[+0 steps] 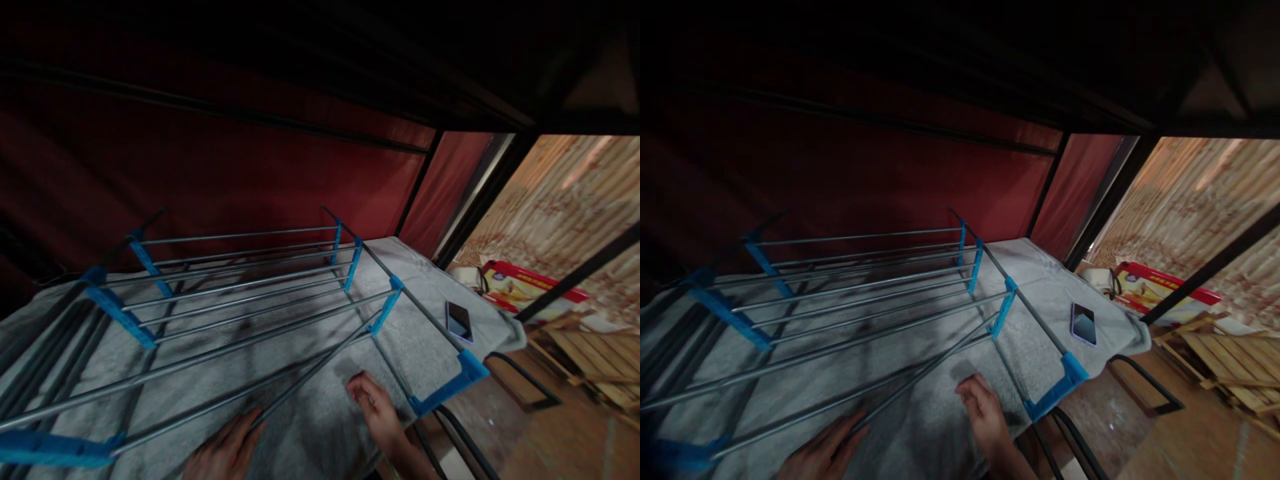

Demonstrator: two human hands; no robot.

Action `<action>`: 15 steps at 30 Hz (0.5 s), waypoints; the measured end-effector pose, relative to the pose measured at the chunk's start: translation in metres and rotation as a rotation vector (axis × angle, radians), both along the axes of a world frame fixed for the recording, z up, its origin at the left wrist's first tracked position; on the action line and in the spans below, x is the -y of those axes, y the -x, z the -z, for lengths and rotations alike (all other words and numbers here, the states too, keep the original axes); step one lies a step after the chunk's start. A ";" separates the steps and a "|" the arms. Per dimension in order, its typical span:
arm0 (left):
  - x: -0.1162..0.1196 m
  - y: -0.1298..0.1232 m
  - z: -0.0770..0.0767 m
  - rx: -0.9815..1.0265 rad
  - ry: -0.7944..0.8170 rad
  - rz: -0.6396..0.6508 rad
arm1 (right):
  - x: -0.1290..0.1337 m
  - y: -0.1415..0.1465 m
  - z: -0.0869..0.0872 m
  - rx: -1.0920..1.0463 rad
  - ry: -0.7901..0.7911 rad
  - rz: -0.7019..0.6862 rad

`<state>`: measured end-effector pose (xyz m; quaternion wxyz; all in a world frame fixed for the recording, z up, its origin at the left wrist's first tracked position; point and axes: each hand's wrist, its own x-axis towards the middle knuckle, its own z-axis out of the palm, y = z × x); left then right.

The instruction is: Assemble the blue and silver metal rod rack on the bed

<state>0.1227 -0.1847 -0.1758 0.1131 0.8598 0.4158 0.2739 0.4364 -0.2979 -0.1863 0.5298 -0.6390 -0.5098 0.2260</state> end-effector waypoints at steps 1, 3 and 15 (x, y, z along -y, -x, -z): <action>0.000 -0.001 -0.001 -0.004 0.005 -0.006 | -0.002 -0.001 -0.002 0.018 -0.007 -0.012; 0.000 -0.001 -0.003 -0.007 0.024 -0.008 | -0.004 -0.002 -0.006 0.052 -0.006 -0.035; -0.002 -0.001 -0.011 0.033 0.024 0.040 | -0.001 -0.005 -0.011 0.100 0.008 -0.059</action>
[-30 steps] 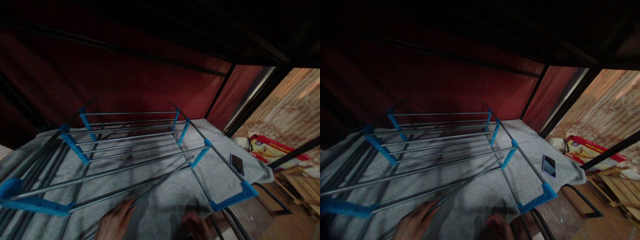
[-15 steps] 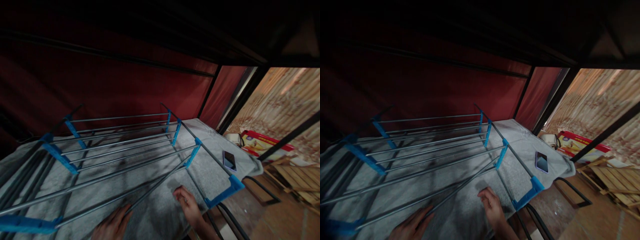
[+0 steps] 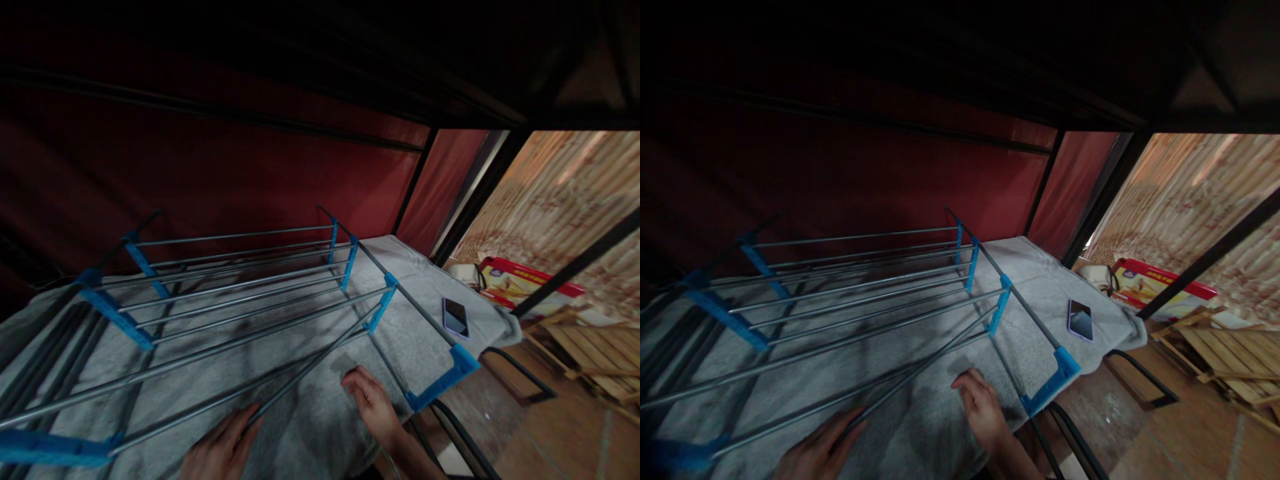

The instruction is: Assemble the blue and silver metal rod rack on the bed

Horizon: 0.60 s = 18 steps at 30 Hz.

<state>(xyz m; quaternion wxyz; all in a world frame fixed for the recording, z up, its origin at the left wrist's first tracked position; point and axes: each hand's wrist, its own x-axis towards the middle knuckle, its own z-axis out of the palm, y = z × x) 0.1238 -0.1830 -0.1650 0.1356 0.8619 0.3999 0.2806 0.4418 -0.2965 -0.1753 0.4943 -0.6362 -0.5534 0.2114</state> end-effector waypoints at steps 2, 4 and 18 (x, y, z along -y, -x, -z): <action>-0.001 0.000 -0.001 -0.001 0.001 -0.010 | 0.000 0.000 0.000 0.015 -0.002 -0.006; -0.001 0.000 -0.002 -0.001 -0.008 -0.003 | 0.001 0.000 0.000 0.026 0.000 -0.011; -0.003 0.000 -0.006 -0.027 -0.055 0.024 | -0.003 0.012 -0.008 0.037 0.010 -0.074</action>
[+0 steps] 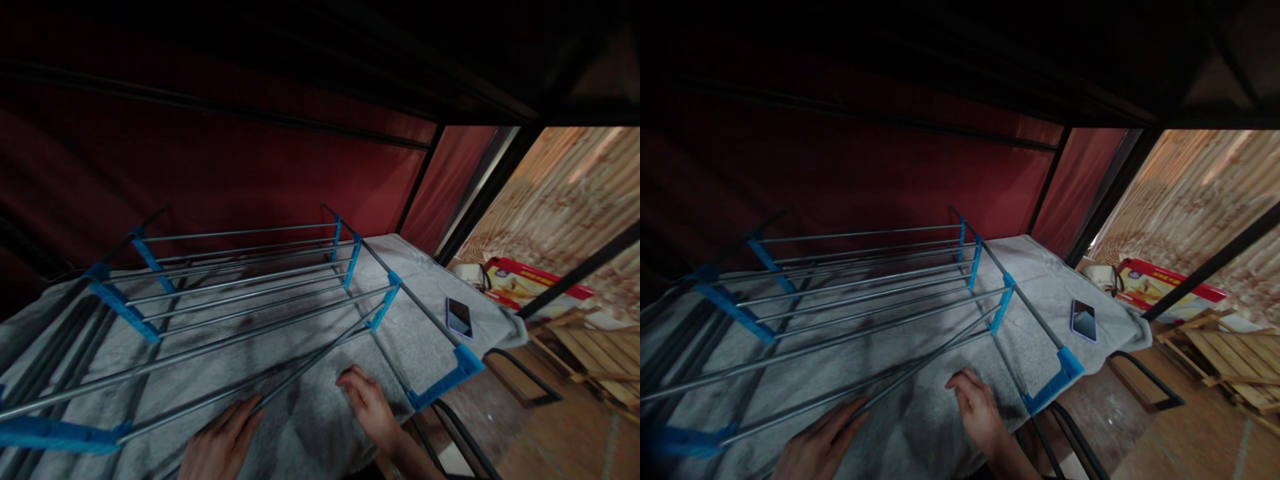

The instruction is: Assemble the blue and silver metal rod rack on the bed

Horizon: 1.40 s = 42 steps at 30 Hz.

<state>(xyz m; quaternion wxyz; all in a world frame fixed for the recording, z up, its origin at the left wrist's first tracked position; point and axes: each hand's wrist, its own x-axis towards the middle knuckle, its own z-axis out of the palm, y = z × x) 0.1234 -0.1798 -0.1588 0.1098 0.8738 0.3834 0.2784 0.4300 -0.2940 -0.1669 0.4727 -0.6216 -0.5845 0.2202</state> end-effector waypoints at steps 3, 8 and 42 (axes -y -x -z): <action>0.001 0.001 0.005 -0.020 -0.011 -0.037 | -0.002 0.004 0.002 0.013 -0.012 -0.032; 0.002 0.002 0.012 -0.093 0.057 -0.067 | -0.004 0.009 0.007 0.040 0.033 -0.087; 0.019 -0.019 -0.005 -0.266 0.027 -0.052 | -0.041 0.036 -0.038 0.056 -0.177 -0.228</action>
